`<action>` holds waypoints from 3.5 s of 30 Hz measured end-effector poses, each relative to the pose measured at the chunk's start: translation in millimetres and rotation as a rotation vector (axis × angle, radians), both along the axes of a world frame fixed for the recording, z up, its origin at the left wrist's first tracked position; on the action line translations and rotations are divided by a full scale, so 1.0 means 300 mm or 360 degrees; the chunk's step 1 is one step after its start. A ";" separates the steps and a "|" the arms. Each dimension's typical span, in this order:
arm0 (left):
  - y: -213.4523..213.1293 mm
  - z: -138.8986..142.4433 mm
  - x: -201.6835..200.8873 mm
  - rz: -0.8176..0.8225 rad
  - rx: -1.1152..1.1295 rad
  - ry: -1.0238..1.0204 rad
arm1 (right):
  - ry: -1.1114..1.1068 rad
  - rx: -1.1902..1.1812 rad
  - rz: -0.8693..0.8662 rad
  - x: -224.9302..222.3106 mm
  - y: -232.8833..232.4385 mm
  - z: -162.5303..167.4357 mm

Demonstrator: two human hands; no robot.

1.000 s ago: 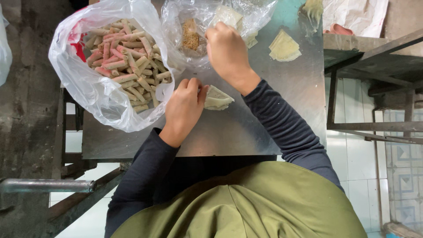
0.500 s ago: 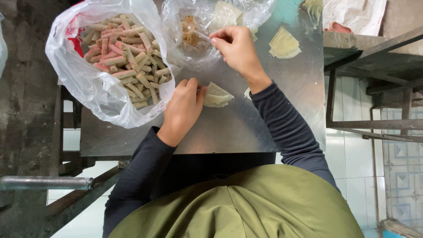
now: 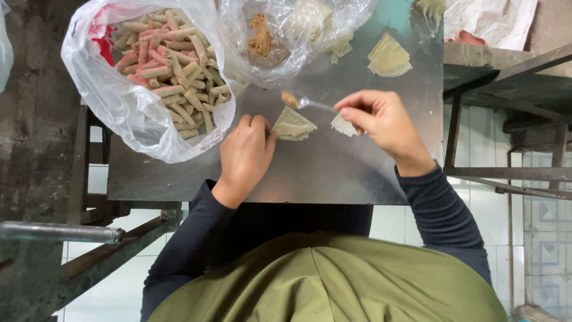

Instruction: The person sits at a metal table and wraps triangular pastry wrappers around a brown filling, folding each wrapper over the filling and rolling it closed. The person places the finished rolls into a plastic bag and stacks folded wrappers on the table.

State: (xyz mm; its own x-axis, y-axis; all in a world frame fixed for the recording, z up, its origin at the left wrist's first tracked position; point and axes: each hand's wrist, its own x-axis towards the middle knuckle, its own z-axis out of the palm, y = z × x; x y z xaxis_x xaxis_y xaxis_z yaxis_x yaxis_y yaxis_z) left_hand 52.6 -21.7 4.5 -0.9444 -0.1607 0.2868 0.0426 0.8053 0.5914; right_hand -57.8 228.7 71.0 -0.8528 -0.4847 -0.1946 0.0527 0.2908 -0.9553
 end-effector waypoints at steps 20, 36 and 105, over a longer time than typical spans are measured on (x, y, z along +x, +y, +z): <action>0.030 0.030 0.001 -0.0118 0.0788 0.0108 | 0.1847 0.0508 0.0339 0.118 0.050 -0.156; 0.038 0.042 -0.012 -0.0177 0.0701 0.0081 | 0.1921 0.0479 0.0191 0.128 0.080 -0.087; -0.043 -0.003 -0.083 -0.0650 0.0024 0.0196 | 0.1579 0.0621 0.0363 0.139 -0.216 -0.211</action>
